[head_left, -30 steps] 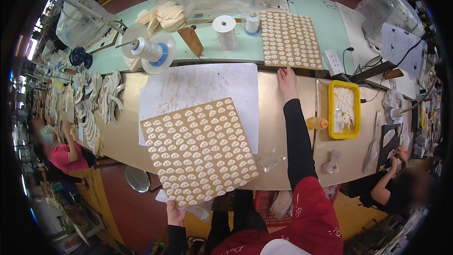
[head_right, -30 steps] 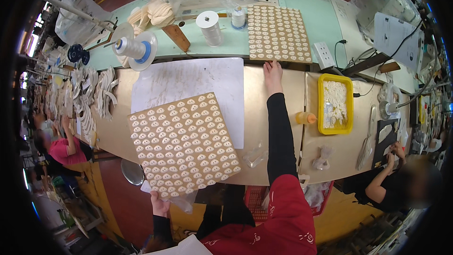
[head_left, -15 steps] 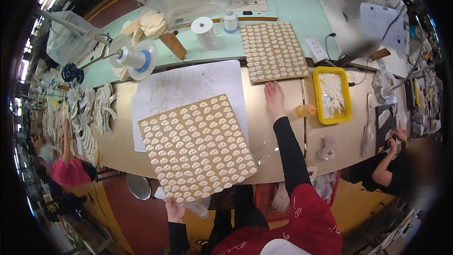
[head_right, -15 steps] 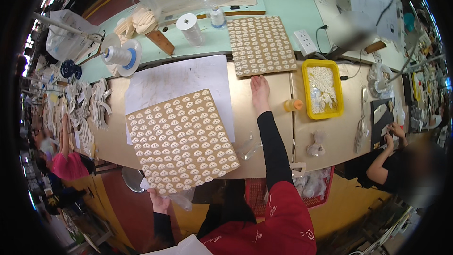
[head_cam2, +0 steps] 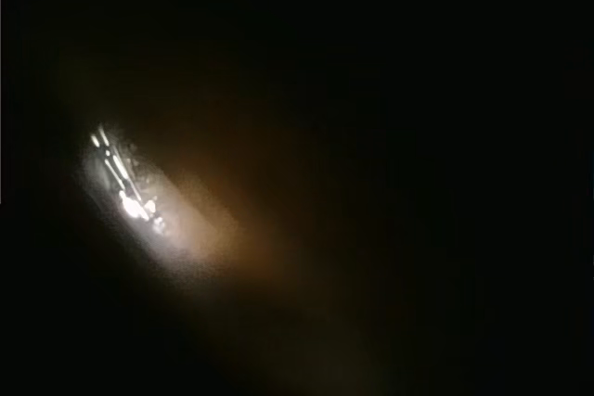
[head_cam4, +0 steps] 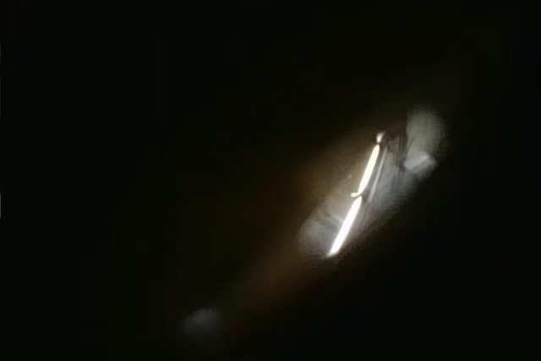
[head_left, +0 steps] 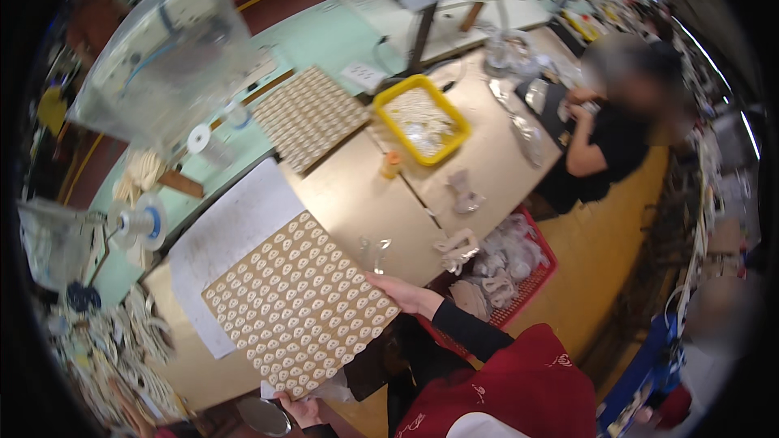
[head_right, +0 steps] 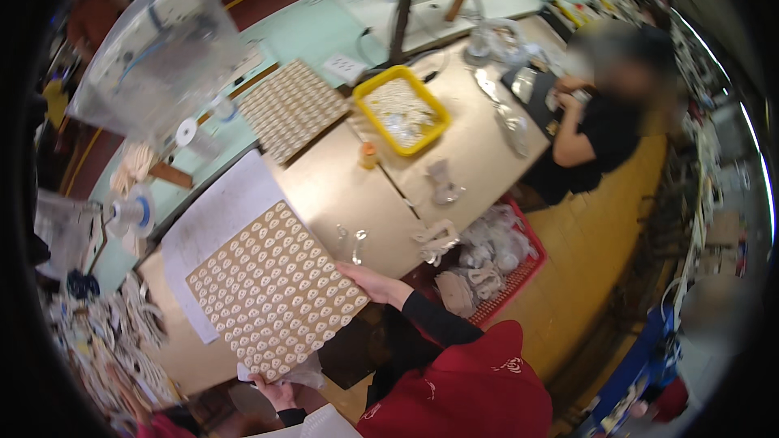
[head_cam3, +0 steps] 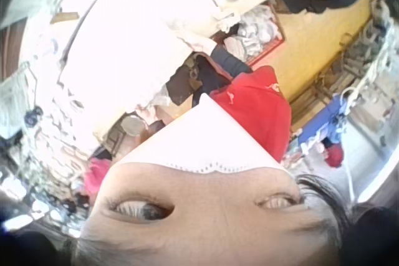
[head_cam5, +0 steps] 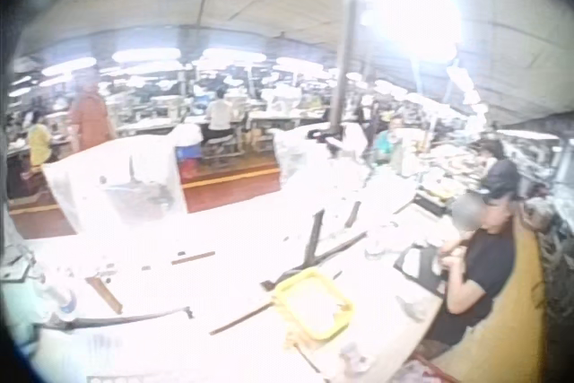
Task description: The person handles small silver decorative pieces and patterned sheets on a workbench, then walks to a cabinet to retrieve a plastic bag of similar items. They return to the workbench, interact with coworkers, and continue sorting and arranging the pieces and sheets.
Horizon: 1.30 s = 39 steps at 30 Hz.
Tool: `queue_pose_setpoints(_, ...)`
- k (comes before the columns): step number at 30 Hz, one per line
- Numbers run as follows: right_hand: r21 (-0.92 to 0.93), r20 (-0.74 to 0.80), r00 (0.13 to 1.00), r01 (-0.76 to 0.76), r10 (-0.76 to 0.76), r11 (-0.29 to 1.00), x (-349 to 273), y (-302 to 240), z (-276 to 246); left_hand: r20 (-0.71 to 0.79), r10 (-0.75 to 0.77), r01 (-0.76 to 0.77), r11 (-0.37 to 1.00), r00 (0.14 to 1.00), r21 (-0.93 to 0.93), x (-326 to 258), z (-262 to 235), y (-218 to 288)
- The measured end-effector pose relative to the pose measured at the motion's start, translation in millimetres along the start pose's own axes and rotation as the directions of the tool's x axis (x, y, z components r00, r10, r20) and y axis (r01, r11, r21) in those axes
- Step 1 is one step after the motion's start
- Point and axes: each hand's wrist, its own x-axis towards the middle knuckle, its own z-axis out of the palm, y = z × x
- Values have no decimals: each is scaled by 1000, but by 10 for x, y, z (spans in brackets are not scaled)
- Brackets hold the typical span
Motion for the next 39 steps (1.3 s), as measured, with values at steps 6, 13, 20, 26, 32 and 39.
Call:
queue_pose_setpoints(6, 123, -143, 978, 171, -153, 978, -494, 295, 294, 138, -95, 96, 995, 986, 1, 55, -295, 291)
queue_pose_setpoints(13, 168, -259, 896, 411, -362, 896, -1334, 795, 621, 312, -153, 98, 978, 938, 187, -321, -56, 741)
queue_pose_setpoints(20, 227, -296, 858, 490, -419, 842, -1873, 1086, 737, 382, -238, 198, 970, 893, 142, -700, 481, 815)
queue_pose_setpoints(26, 219, -238, 854, 511, -462, 831, -1952, 760, 865, 352, -176, 159, 984, 919, 75, -850, 600, 833)
queue_pose_setpoints(32, -14, -186, 877, 448, -442, 894, -1743, 123, 906, 708, -139, 281, 956, 692, -86, -538, 541, 873)
queue_pose_setpoints(39, -110, -12, 933, 356, -360, 928, -1116, -693, 774, 301, 97, -120, 991, 949, 62, -417, 1417, 911)
